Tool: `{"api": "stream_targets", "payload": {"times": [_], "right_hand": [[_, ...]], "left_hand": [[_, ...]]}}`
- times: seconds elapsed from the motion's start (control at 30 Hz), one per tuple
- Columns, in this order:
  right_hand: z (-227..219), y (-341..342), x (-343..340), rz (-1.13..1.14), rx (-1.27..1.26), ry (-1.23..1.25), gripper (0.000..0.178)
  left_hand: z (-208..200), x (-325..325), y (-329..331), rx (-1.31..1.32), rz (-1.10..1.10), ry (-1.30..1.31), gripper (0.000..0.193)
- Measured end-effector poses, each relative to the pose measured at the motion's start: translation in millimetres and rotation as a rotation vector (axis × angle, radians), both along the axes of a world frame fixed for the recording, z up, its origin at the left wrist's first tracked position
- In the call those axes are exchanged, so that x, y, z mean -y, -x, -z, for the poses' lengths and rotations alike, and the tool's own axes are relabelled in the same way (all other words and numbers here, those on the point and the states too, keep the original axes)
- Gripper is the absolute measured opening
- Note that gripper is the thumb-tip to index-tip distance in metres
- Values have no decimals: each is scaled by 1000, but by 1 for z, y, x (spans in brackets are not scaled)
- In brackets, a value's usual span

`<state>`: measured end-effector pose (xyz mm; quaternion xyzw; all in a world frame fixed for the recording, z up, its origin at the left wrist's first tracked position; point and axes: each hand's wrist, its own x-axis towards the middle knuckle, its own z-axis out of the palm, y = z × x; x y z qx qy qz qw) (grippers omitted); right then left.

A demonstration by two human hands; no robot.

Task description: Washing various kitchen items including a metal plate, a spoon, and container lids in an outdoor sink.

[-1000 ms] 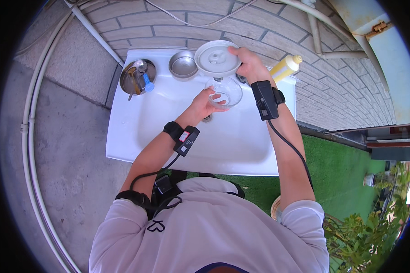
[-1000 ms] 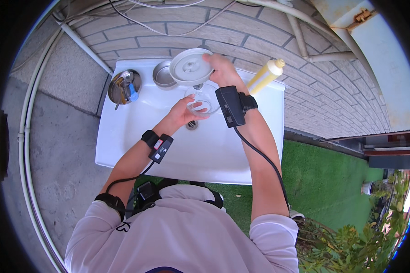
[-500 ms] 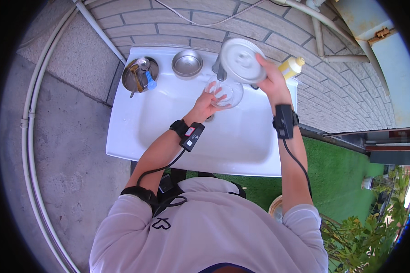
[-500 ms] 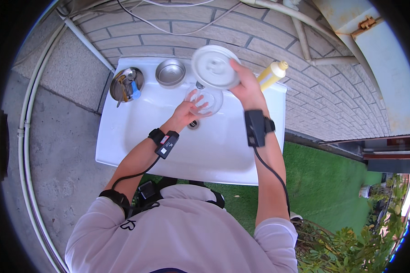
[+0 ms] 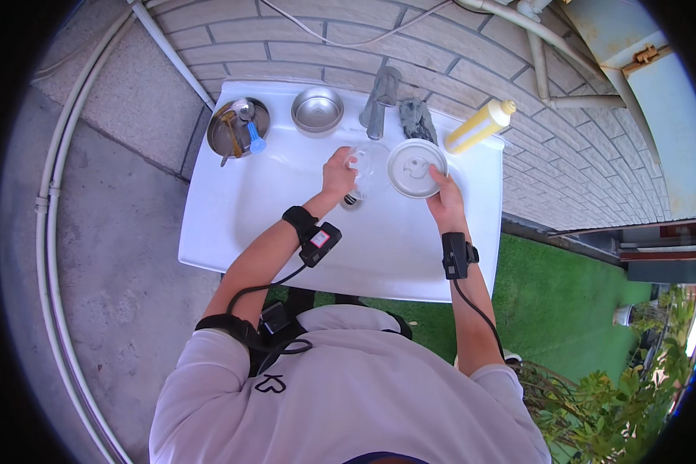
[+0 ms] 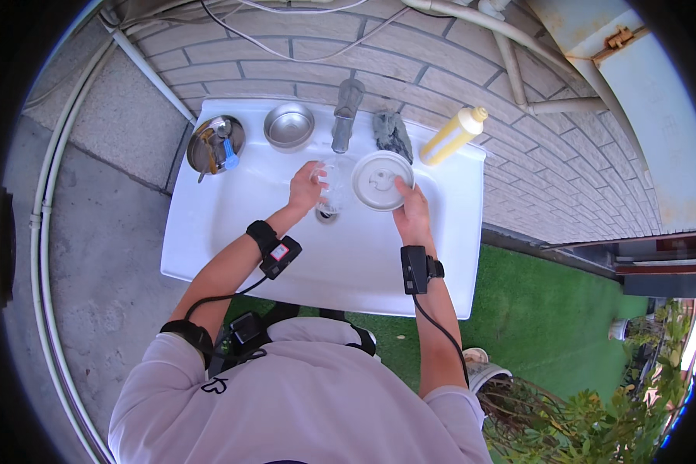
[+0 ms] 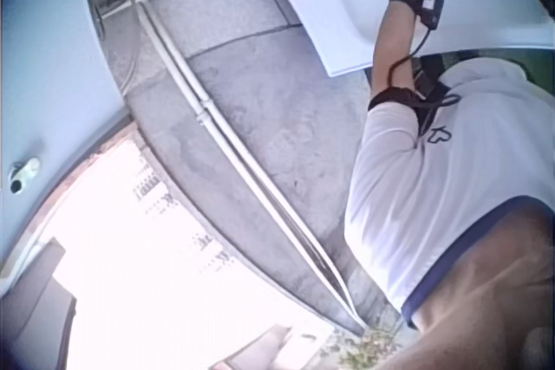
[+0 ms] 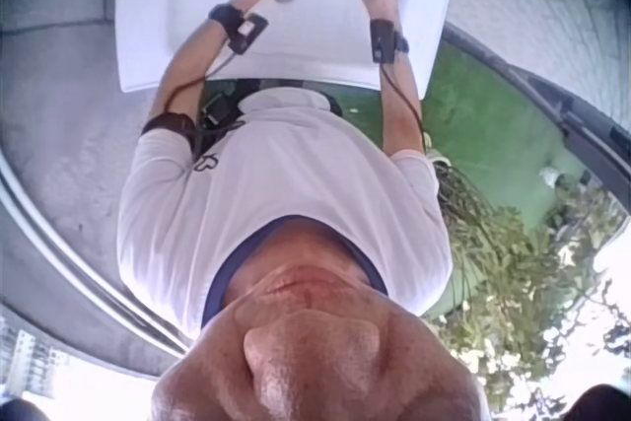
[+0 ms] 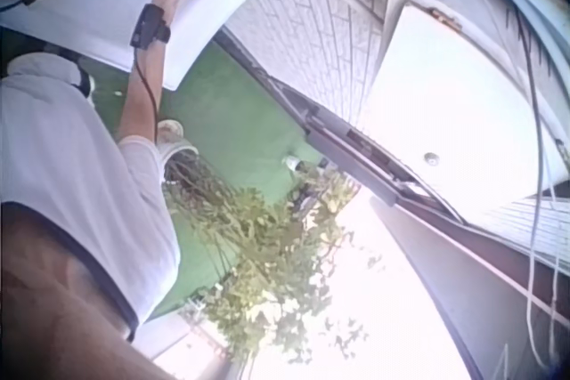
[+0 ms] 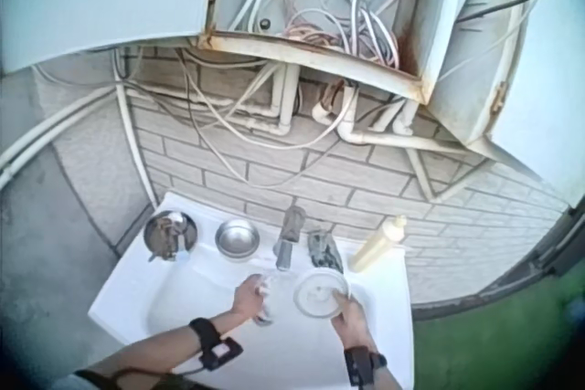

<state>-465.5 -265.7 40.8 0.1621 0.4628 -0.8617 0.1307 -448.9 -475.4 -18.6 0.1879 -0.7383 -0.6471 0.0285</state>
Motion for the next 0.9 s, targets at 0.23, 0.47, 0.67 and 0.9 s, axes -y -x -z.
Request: {"api": "stream_targets", "payload": {"times": [0.23,0.47,0.67,0.9], "right_hand": [[21,-5,-2,85,197,186,34],[26,-9,-9,113,168,275,37],[41,1,5,132,231,329,40],[74,21,53,-52,230,392,42]], "left_hand": [[8,14,9,-591,296,481,53],[-15,10,17,-535,274,424,52],[-13,22,14,-669,230,575,51],[-26,81,-28,-540,329,558,45]]}}
